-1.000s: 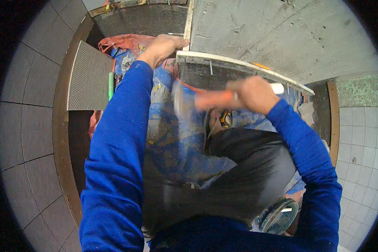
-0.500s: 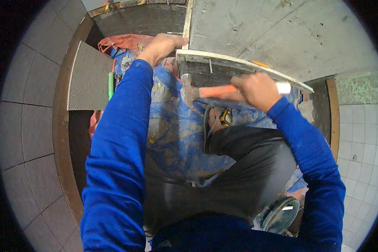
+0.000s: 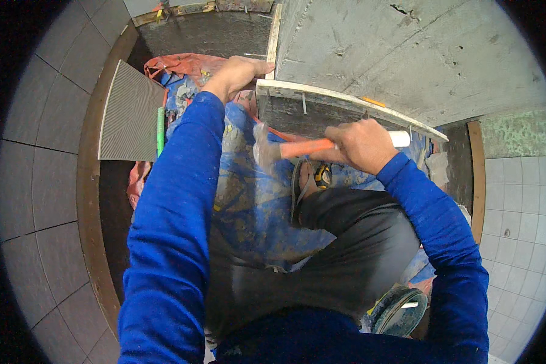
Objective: The person hammers nails into a wooden frame placed on the floor using a claw hammer. They repeatedly pick up nails, position them on the frame, and strike them with the hammer to secure the frame.
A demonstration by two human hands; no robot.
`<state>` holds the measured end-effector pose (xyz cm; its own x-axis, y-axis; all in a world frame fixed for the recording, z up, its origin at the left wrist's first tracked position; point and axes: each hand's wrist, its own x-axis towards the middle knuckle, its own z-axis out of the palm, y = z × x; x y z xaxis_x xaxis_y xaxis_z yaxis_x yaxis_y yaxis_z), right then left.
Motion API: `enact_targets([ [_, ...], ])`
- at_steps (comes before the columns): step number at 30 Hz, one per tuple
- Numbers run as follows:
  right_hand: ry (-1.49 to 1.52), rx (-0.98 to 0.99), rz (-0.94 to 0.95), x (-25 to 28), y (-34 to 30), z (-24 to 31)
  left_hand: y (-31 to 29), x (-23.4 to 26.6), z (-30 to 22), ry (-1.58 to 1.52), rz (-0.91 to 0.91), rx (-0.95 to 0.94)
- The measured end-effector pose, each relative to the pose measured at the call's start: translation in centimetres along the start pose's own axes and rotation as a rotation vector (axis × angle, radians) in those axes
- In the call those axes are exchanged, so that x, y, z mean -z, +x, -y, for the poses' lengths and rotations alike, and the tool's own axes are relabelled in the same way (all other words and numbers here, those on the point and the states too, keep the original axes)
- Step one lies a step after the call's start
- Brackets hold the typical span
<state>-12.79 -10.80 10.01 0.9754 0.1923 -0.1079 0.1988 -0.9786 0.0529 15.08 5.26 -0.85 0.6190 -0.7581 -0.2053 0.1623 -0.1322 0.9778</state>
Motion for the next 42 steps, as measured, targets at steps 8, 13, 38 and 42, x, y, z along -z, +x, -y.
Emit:
enact_targets([
  [8, 0.025, -0.138, 0.076, 0.3, 0.5, -1.0, 0.4, 0.3, 0.1, -0.094, 0.024, 0.058],
  [13, 0.083, -0.049, 0.068, -0.3, -0.2, -0.5, 0.6, 0.5, 0.1, -0.096, 0.018, 0.096],
  [38, 0.032, -0.085, 0.059, -0.7, -0.9, -1.4, 0.8, 0.8, 0.1, 0.072, -0.021, 0.059],
  [42, 0.161, 0.204, 0.071, -0.6, -1.2, -1.2, 0.4, 0.6, -0.3, 0.077, -0.018, 0.054],
])
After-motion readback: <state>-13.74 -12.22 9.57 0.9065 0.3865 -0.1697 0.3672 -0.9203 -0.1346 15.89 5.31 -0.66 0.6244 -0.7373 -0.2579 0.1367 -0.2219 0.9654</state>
